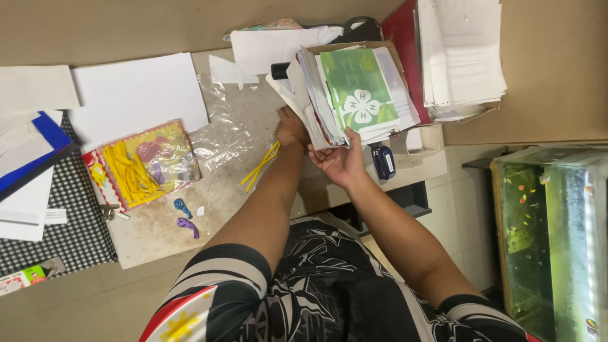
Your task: The person organizes various items on a cluttered table, including yellow sticks, colorful balloons, and plastic bags. They place the items into a shelf and then wipe the table surface with a plastic sheet before handling a stack of papers and a black bag.
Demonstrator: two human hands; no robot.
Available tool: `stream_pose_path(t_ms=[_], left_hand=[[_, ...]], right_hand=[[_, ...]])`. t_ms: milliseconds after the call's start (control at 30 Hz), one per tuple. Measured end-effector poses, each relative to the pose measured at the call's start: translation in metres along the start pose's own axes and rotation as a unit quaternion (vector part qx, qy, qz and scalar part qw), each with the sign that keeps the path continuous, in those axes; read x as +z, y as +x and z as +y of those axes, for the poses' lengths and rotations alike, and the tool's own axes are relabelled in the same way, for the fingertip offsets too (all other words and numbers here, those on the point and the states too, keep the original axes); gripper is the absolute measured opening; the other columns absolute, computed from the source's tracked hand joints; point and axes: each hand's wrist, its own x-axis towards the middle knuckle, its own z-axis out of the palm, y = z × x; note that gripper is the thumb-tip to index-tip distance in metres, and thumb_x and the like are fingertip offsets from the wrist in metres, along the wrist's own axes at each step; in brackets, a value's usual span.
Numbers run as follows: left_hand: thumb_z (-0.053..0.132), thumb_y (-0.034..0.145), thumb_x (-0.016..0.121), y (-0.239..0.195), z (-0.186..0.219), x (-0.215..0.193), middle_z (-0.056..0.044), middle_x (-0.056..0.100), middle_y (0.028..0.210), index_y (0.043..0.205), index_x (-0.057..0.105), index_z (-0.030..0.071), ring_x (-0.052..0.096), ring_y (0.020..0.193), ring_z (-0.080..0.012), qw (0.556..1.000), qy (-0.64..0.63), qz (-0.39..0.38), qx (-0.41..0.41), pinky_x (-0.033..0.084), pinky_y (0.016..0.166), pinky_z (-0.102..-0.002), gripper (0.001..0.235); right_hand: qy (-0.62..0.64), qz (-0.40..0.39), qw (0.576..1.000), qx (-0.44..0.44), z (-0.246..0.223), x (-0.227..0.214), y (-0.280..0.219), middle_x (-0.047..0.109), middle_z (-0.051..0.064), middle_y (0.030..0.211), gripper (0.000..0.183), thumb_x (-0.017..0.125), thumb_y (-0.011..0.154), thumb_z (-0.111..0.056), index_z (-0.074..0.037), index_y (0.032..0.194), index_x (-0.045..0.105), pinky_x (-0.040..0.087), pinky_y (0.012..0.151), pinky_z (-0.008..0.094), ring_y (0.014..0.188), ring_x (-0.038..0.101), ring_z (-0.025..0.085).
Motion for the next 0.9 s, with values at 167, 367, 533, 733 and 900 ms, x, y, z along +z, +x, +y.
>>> stream_pose_path(t_ms=[167,367,533,733,900], left_hand=[[0.028,0.082,0.077,0.009,-0.007,0.003,-0.011,0.066,0.122,0.124,0.057,0.009,0.073,0.101,-0.0269,0.994,0.087,-0.018,0.062,0.06,0.08,-0.041,0.05],[0.024,0.096,0.059,0.02,-0.051,0.017,-0.013,0.078,0.105,0.102,0.077,0.014,0.075,0.096,-0.0305,0.973,0.143,-0.047,0.177,0.059,0.08,-0.044,0.022],[0.036,0.091,0.059,-0.049,-0.075,-0.094,-0.021,0.074,0.1,0.104,0.074,0.008,0.071,0.093,-0.0386,0.978,0.072,-0.083,0.177,0.055,0.083,-0.051,0.034],[0.032,0.096,0.051,-0.107,-0.133,-0.149,-0.017,0.073,0.104,0.115,0.069,0.014,0.068,0.099,-0.0404,0.969,0.071,-0.132,0.198,0.053,0.084,-0.054,0.032],[0.035,0.101,0.051,-0.152,-0.156,-0.174,-0.018,0.072,0.097,0.117,0.066,0.013,0.068,0.095,-0.0402,0.943,-0.107,-0.193,0.249,0.053,0.084,-0.049,0.031]], right_hand=[[-0.015,0.021,1.0,0.001,-0.004,0.015,-0.017,0.061,0.014,0.09,0.075,0.06,0.084,-0.06,0.007,0.116,0.062,0.052,0.097,0.048,0.101,0.066,0.036],[-0.016,0.004,1.0,0.005,-0.002,0.004,-0.011,0.059,0.012,0.085,0.073,0.061,0.085,-0.06,0.008,0.114,0.061,0.052,0.098,0.048,0.1,0.066,0.035],[-0.005,-0.021,1.0,0.009,0.001,-0.003,-0.005,0.053,0.009,0.076,0.072,0.062,0.088,-0.059,0.008,0.114,0.059,0.053,0.097,0.049,0.095,0.066,0.034],[-0.016,0.013,1.0,-0.003,0.003,0.009,-0.004,0.053,0.01,0.077,0.073,0.059,0.087,-0.059,0.009,0.113,0.059,0.051,0.097,0.048,0.094,0.065,0.033],[0.007,0.011,1.0,-0.004,-0.001,0.003,0.006,0.047,0.008,0.074,0.076,0.061,0.086,-0.063,0.009,0.112,0.059,0.052,0.097,0.049,0.09,0.061,0.033]])
